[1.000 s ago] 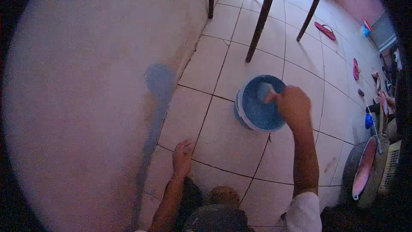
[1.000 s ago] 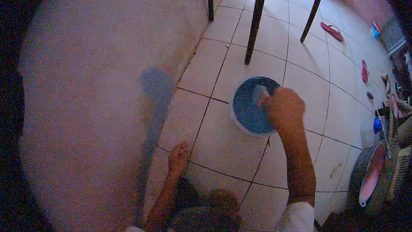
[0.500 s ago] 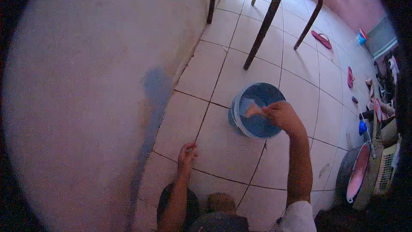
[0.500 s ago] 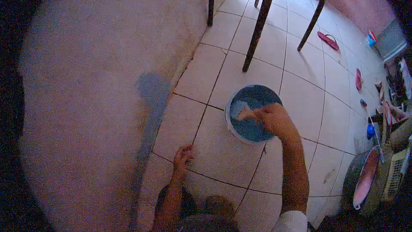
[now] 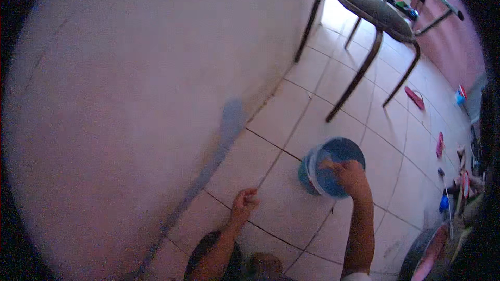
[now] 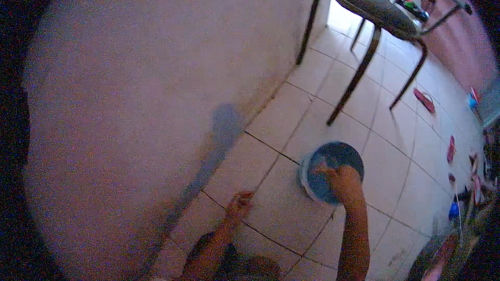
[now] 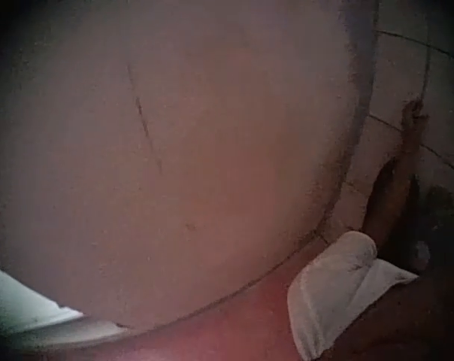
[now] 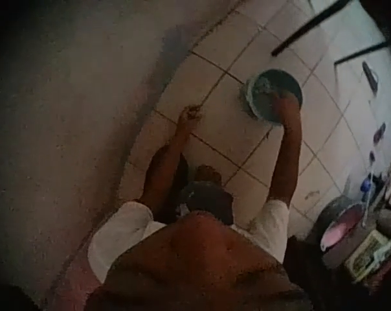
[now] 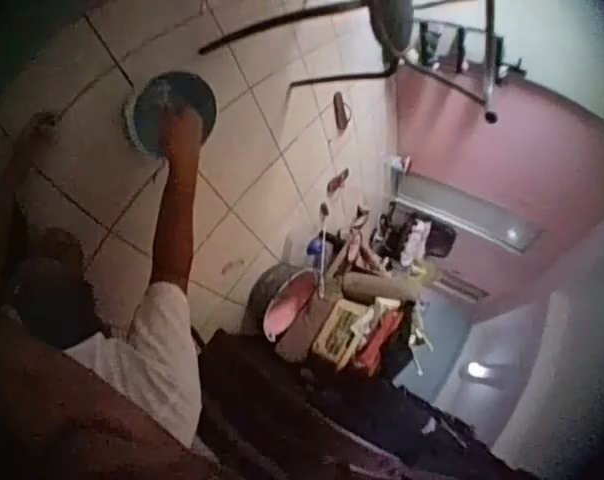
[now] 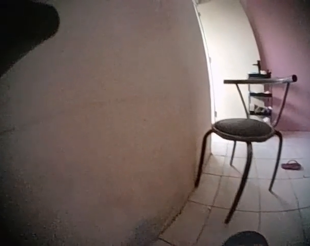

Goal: Painting the base of a wall with blue paint using a brush.

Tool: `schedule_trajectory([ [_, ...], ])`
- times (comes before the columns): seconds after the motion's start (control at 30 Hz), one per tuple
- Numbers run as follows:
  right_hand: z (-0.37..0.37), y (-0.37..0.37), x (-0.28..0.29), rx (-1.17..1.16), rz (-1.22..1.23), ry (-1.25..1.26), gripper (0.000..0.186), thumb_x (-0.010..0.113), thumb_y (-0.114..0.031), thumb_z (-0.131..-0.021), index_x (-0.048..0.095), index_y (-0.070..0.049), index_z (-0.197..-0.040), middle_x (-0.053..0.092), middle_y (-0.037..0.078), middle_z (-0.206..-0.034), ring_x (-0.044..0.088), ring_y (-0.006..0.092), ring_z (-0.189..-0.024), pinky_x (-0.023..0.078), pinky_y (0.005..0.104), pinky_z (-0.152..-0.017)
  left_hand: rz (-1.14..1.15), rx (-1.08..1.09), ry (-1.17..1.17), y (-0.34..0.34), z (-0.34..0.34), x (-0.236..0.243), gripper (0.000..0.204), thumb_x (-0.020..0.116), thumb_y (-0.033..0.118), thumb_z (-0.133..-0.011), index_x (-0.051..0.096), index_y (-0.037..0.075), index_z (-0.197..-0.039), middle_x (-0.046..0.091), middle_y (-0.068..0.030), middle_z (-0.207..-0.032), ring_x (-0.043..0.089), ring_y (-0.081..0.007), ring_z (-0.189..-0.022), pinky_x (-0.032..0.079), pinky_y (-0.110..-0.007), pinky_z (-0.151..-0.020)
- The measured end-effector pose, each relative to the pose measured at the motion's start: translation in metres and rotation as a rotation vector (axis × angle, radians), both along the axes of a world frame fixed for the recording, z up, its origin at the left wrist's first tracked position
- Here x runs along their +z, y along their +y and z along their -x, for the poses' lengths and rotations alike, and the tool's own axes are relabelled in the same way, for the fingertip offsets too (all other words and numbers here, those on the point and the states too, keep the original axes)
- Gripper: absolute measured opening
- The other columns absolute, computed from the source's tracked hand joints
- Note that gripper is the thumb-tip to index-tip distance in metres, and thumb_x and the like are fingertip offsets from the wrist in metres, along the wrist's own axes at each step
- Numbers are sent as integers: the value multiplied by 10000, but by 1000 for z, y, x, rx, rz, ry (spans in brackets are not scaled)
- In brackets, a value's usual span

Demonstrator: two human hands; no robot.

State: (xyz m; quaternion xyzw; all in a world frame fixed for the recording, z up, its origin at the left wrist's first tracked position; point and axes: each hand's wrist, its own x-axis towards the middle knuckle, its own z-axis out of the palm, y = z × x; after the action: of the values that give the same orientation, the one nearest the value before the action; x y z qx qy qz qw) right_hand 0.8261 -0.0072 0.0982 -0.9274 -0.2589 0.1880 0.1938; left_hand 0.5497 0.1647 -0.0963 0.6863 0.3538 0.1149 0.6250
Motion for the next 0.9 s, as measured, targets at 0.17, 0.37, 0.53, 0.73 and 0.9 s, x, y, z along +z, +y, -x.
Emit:
schedule_trajectory([
  [0.17,41,-39,58,-325,-321,241,315,578,-291,-830,586,-35,-646,463,14,-497,452,102,-455,345,281,-427,254,54,-99,-9,-6,13,438,655,44,-772,473,56,-1170,552,-37,-1088,532,-94,-809,458,-235,-707],
  [0.37,87,-17,3,-560,-815,553,252,552,-281,-882,556,-38,-820,527,6,-673,479,114,-576,378,279,-495,177,5,-68,-12,-13,9,399,622,41,-790,496,62,-1168,550,-42,-1100,538,-113,-811,460,-258,-727],
  [0.53,112,99,-73,-347,-922,834,271,514,-283,-908,558,-38,-800,543,18,-710,507,182,-652,415,306,-612,143,53,-13,-3,-10,5,375,619,65,-794,513,64,-1153,562,-34,-1076,533,-119,-813,454,-275,-738],
  [0.73,47,110,-168,-205,-723,485,259,482,-260,-914,527,-29,-807,476,21,-667,447,148,-672,378,273,-640,175,114,-31,-1,-11,10,366,625,80,-793,512,69,-1141,557,-26,-1081,528,-133,-831,450,-285,-755],
  [0.9,20,77,-258,-382,-782,118,226,465,-205,-912,503,-30,-774,439,17,-650,428,135,-653,369,284,-605,172,128,-143,1,-7,-22,373,629,88,-795,507,74,-1146,554,-23,-1086,534,-138,-842,453,-280,-756],
])
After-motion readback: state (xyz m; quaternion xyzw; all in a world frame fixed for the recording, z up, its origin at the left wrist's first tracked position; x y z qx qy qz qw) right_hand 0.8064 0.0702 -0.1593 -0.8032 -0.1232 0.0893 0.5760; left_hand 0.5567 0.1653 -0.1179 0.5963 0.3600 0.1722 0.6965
